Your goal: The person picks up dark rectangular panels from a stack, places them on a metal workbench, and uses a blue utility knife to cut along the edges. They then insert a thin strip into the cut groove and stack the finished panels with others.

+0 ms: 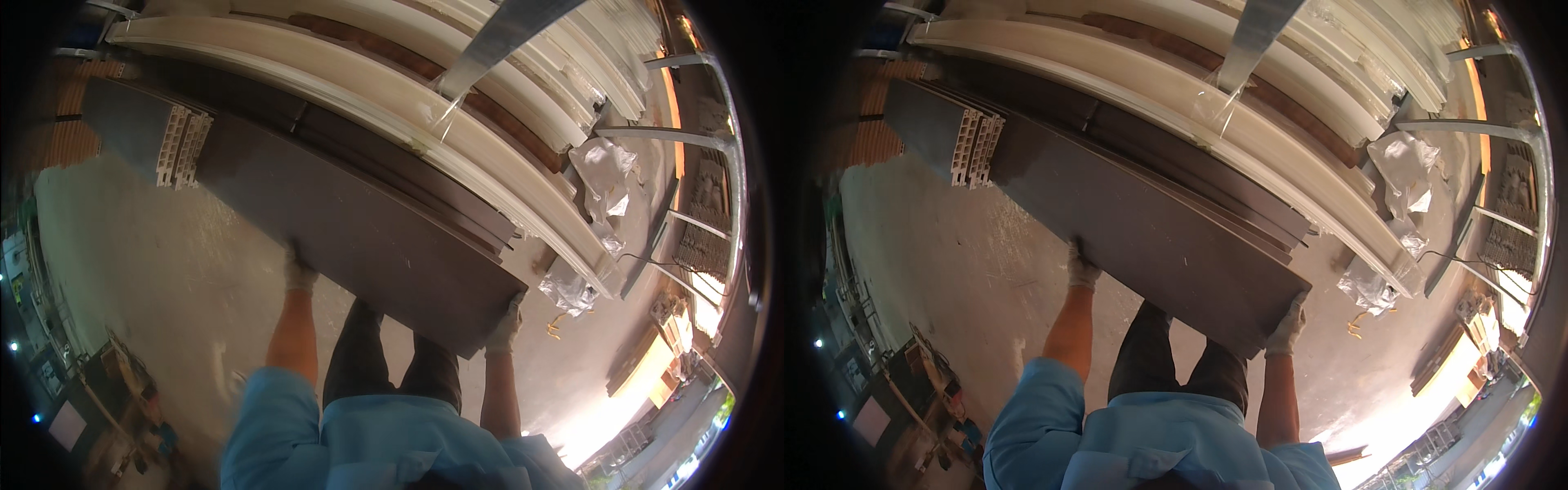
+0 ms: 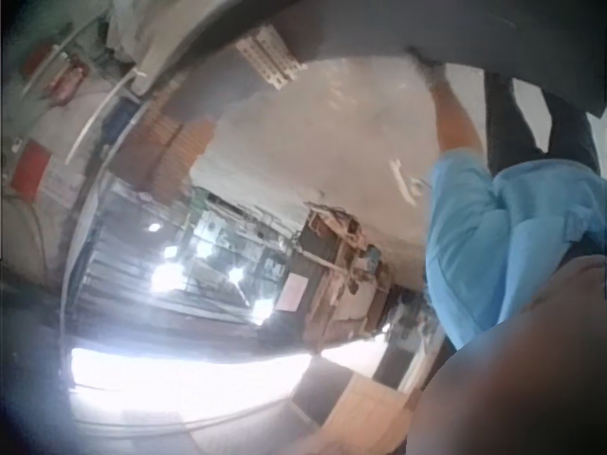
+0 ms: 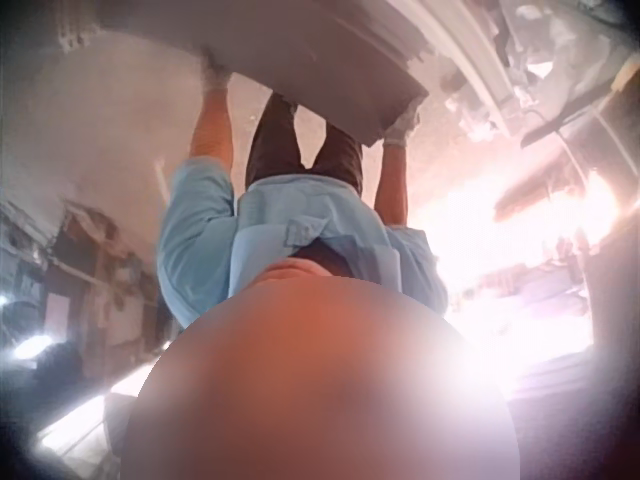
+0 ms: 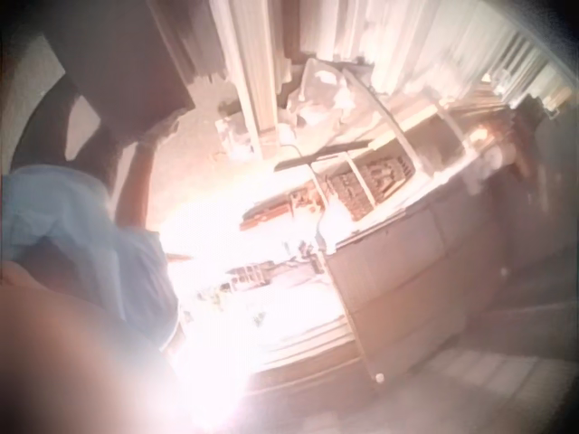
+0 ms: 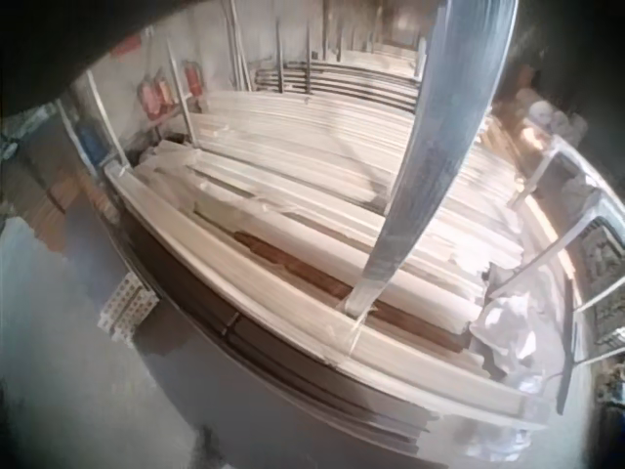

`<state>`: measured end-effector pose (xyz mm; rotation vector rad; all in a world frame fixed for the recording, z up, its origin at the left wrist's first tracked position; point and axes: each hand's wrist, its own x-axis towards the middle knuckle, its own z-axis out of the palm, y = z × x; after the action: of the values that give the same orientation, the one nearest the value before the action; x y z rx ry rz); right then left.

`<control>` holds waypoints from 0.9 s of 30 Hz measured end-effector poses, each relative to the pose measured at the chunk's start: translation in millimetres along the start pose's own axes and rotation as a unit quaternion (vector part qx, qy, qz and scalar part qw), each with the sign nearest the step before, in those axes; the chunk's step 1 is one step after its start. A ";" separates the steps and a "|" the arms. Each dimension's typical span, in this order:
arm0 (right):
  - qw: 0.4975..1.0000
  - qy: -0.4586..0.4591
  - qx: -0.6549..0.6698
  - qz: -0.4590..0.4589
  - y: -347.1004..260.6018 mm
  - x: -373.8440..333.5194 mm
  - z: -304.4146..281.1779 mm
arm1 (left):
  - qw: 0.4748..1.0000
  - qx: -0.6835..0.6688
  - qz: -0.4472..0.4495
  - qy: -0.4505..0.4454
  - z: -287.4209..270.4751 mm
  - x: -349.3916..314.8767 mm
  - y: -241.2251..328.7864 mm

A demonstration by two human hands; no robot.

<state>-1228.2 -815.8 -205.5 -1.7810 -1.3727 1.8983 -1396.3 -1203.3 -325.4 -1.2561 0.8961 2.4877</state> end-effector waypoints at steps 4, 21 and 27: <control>0.999 -0.008 0.029 -0.020 -12.3 -25.6 -3.9 | 0.999 -0.021 -0.017 0.022 -21.8 -3.2 -8.9; 0.984 0.160 0.060 -0.040 56.1 -58.4 -335.1 | 0.922 0.115 -0.070 -0.364 92.3 -278.0 -58.5; 0.896 -0.117 -0.042 -0.427 -157.7 -126.0 -386.6 | 0.803 0.143 -0.051 -0.576 218.5 -409.3 -98.3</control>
<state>-929.6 -631.5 53.5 -0.7232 -1.9034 1.5619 -1245.4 -960.8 53.3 0.3702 0.7247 2.2524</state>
